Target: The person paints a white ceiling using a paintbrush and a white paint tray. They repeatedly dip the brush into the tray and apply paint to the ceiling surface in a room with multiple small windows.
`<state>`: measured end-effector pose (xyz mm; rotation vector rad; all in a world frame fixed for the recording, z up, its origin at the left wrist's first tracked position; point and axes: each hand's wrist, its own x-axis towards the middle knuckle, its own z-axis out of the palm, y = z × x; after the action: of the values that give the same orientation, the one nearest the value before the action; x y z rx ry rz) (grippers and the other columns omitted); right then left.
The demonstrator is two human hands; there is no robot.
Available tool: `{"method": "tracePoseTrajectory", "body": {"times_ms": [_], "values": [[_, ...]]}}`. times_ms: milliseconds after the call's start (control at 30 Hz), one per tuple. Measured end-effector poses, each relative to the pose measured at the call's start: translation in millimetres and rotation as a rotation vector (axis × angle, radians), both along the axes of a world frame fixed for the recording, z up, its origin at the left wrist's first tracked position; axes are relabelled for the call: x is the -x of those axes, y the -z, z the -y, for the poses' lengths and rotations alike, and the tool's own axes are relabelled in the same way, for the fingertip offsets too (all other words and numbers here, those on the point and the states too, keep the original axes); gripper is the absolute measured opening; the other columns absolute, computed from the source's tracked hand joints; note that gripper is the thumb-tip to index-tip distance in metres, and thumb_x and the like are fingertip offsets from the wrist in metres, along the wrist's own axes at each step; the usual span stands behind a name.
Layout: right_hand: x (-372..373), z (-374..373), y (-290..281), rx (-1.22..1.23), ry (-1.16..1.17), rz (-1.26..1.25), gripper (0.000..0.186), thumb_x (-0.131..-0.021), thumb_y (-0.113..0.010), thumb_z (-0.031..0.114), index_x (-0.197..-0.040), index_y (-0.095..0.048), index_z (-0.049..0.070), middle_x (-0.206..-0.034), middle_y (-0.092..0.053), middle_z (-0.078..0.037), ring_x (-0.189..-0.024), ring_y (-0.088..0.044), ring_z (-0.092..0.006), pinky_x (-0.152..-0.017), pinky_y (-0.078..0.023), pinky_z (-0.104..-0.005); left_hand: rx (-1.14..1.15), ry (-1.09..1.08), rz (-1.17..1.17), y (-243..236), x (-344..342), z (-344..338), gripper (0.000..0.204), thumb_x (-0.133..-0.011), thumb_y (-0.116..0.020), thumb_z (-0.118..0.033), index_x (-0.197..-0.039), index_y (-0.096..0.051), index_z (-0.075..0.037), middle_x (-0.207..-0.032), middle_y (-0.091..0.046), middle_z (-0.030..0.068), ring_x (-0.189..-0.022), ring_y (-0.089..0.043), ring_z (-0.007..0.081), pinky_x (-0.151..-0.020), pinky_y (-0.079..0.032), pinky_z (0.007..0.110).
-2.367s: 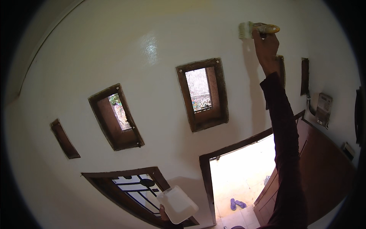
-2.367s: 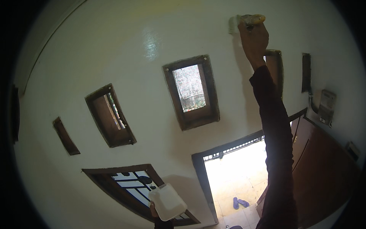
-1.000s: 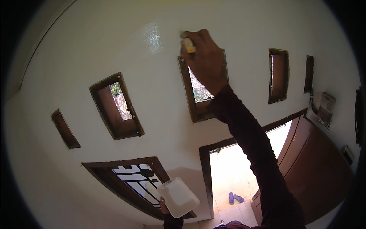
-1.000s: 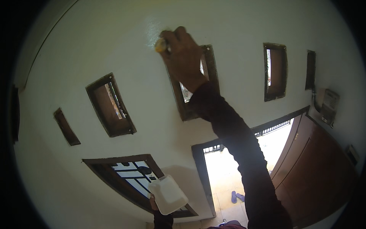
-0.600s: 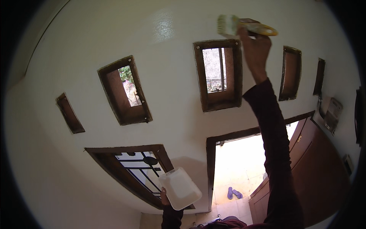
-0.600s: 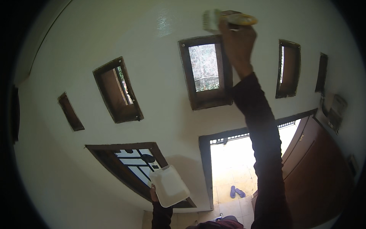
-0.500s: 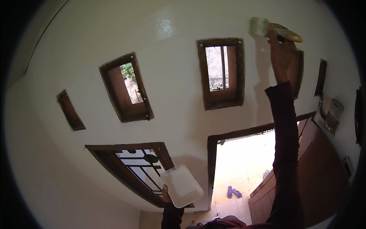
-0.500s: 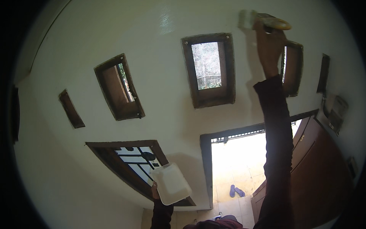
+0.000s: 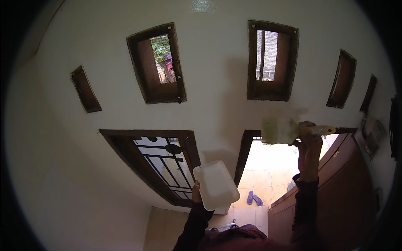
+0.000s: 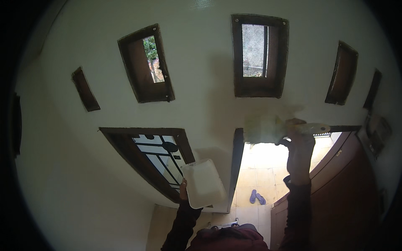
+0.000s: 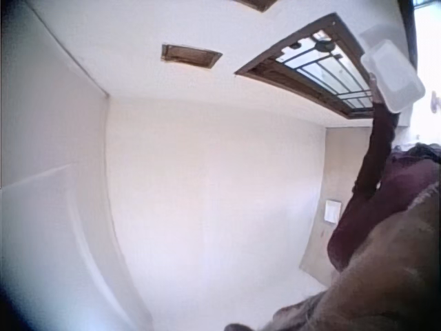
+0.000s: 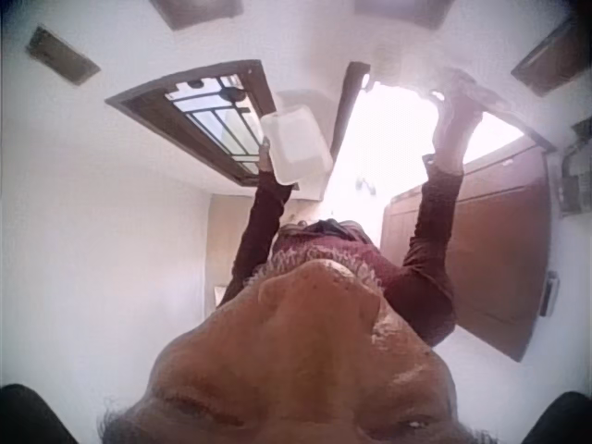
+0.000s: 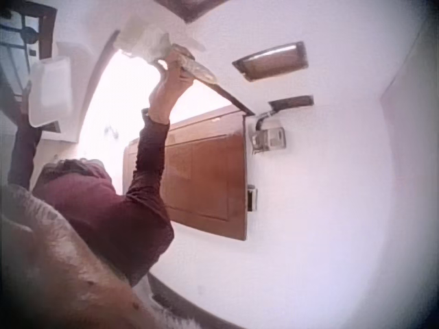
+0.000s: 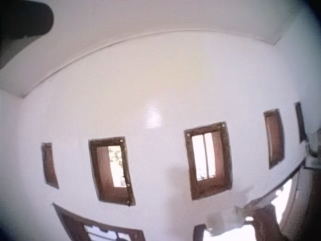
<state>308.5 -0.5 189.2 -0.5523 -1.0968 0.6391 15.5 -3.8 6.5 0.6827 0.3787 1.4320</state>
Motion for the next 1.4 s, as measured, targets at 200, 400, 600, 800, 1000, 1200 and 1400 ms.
{"method": "tracePoseTrajectory", "body": {"times_ms": [200,400,600,800,1000,1200,1400], "values": [[40,13,84,0.400,-0.258,-0.091,0.031,-0.095,-0.055,0.025,-0.115,-0.056,0.001,-0.103,-0.059,-0.008,-0.091,-0.065,-0.0181,-0.068,-0.057,-0.0326,0.068,-0.004,0.018,4,3,7,0.075,-0.082,-0.054,-0.053,-0.137,-0.038,-0.004,-0.122,-0.055,0.0195,-0.107,-0.062,0.0342,-0.086,-0.056,0.048],[53,20,114,0.585,-0.270,-0.174,0.034,-0.097,-0.052,0.026,-0.120,-0.053,0.001,-0.108,-0.061,-0.008,-0.097,-0.065,-0.0197,-0.070,-0.056,-0.0315,0.031,0.028,0.010,13,4,3,0.074,-0.084,-0.052,-0.055,-0.137,-0.039,-0.005,-0.123,-0.056,0.0192,-0.109,-0.061,0.0329,-0.087,-0.055,0.048],[59,26,134,0.610,-0.385,-0.348,0.030,-0.096,-0.054,0.024,-0.117,-0.056,0.003,-0.109,-0.061,-0.008,-0.098,-0.063,-0.0197,-0.071,-0.055,-0.0332,0.062,0.050,0.024,29,4,2,0.081,-0.079,-0.057,-0.055,-0.139,-0.038,-0.003,-0.125,-0.055,0.0180,-0.109,-0.061,0.0319,-0.089,-0.055,0.046],[66,33,155,0.687,-0.414,-0.438,0.028,-0.096,-0.055,0.023,-0.116,-0.057,0.004,-0.109,-0.061,-0.007,-0.096,-0.063,-0.0195,-0.071,-0.055,-0.0338,0.012,0.047,-0.077,30,9,6,0.082,-0.079,-0.057,-0.056,-0.138,-0.038,-0.003,-0.123,-0.055,0.0182,-0.107,-0.061,0.0302,-0.086,-0.055,0.044],[67,39,158,0.718,-0.428,-0.468,0.027,-0.097,-0.053,0.025,-0.115,-0.057,0.005,-0.108,-0.062,-0.006,-0.094,-0.062,-0.0198,-0.070,-0.055,-0.0350,0.123,-0.012,-0.053,16,-2,17,0.078,-0.082,-0.054,-0.055,-0.138,-0.039,-0.003,-0.123,-0.056,0.0184,-0.108,-0.061,0.0312,-0.088,-0.055,0.045],[66,44,152,0.655,-0.429,-0.501,0.025,-0.095,-0.056,0.025,-0.110,-0.058,0.006,-0.105,-0.063,-0.006,-0.093,-0.063,-0.0175,-0.069,-0.056,-0.0330,0.057,0.017,-0.061,18,-6,14,0.076,-0.082,-0.055,-0.053,-0.138,-0.040,-0.003,-0.123,-0.057,0.0186,-0.109,-0.061,0.0322,-0.088,-0.055,0.046],[58,47,152,0.620,-0.398,-0.465,0.024,-0.095,-0.058,0.023,-0.111,-0.058,0.005,-0.103,-0.064,-0.006,-0.092,-0.063,-0.0175,-0.067,-0.055,-0.0339,0.040,0.026,-0.047,29,-14,11,0.074,-0.083,-0.054,-0.052,-0.138,-0.040,-0.005,-0.125,-0.055,0.0171,-0.110,-0.060,0.0305,-0.089,-0.054,0.043]]}}
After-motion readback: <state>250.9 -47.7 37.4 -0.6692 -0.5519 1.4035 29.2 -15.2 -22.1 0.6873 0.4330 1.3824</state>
